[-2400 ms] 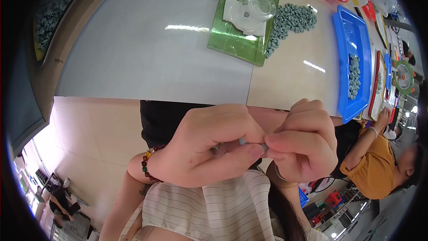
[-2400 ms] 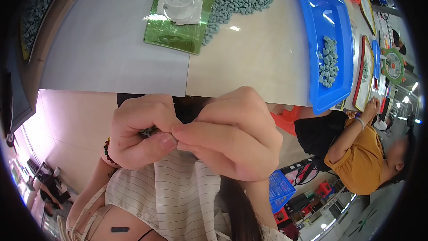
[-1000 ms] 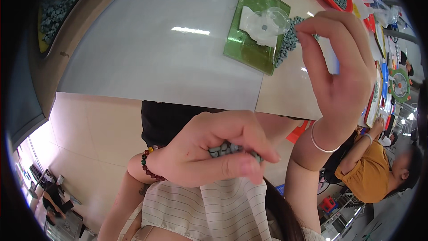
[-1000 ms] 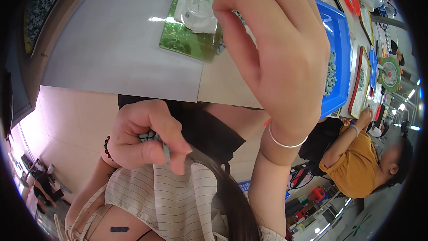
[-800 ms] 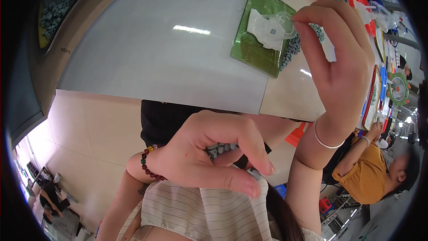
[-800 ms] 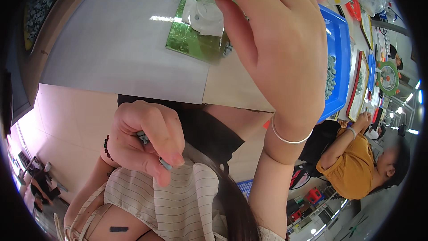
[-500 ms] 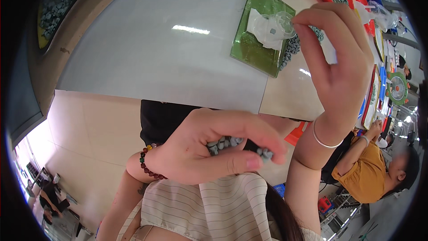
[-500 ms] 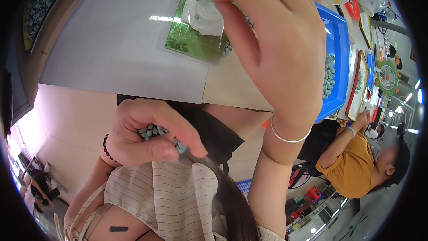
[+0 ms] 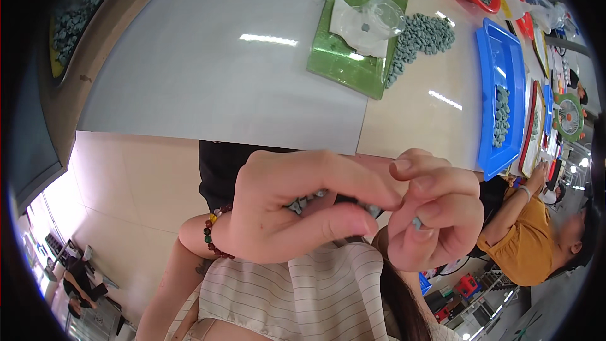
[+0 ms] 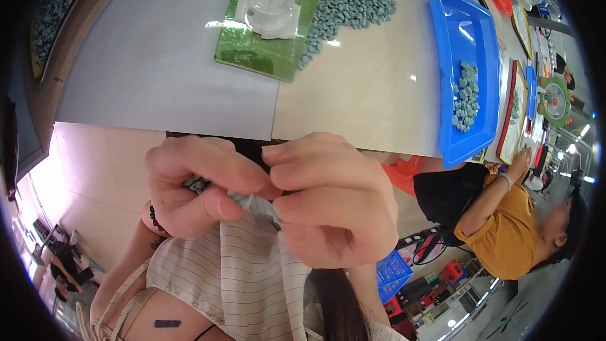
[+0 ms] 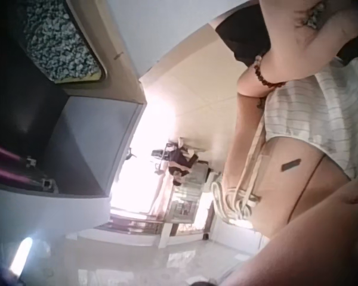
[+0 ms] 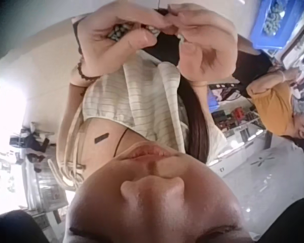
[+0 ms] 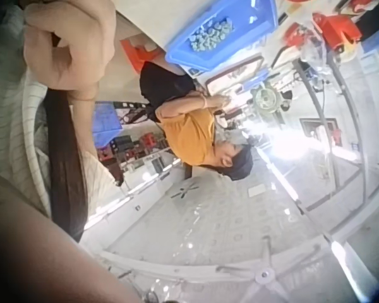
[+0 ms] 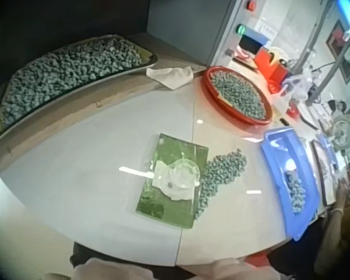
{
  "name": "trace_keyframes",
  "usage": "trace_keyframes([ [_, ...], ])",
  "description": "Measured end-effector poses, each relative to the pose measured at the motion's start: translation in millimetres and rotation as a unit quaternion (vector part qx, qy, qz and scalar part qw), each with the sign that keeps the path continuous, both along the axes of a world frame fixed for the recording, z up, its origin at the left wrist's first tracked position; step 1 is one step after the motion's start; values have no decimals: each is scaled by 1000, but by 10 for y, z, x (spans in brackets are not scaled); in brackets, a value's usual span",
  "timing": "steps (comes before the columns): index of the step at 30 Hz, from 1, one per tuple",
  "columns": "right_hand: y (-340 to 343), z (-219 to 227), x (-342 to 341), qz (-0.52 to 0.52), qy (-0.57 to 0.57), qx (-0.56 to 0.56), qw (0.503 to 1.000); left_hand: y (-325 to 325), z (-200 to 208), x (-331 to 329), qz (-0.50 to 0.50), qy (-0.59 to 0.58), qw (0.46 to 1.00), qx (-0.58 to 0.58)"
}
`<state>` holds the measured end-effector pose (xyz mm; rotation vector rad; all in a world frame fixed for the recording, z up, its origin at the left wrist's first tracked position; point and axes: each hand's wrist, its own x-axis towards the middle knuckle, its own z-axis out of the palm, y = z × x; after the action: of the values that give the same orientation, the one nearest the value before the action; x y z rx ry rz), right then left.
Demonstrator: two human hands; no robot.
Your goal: The person assembles small pieces by hand, fitting components together and dispensing liquid from a squeeze bottle into a container on the table.
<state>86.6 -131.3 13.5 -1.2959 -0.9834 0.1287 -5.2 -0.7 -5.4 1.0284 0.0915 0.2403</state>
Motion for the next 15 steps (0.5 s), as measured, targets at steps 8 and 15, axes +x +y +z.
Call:
trace_keyframes([
  [8, -73, -1, -56, -12, -82, -34, 996, -133, 31, -28, 41, -21, 999, -1],
  [15, -138, -36, -72, -31, -62, -8, 998, -156, 14, -17, 36, -35, 999, 14],
])
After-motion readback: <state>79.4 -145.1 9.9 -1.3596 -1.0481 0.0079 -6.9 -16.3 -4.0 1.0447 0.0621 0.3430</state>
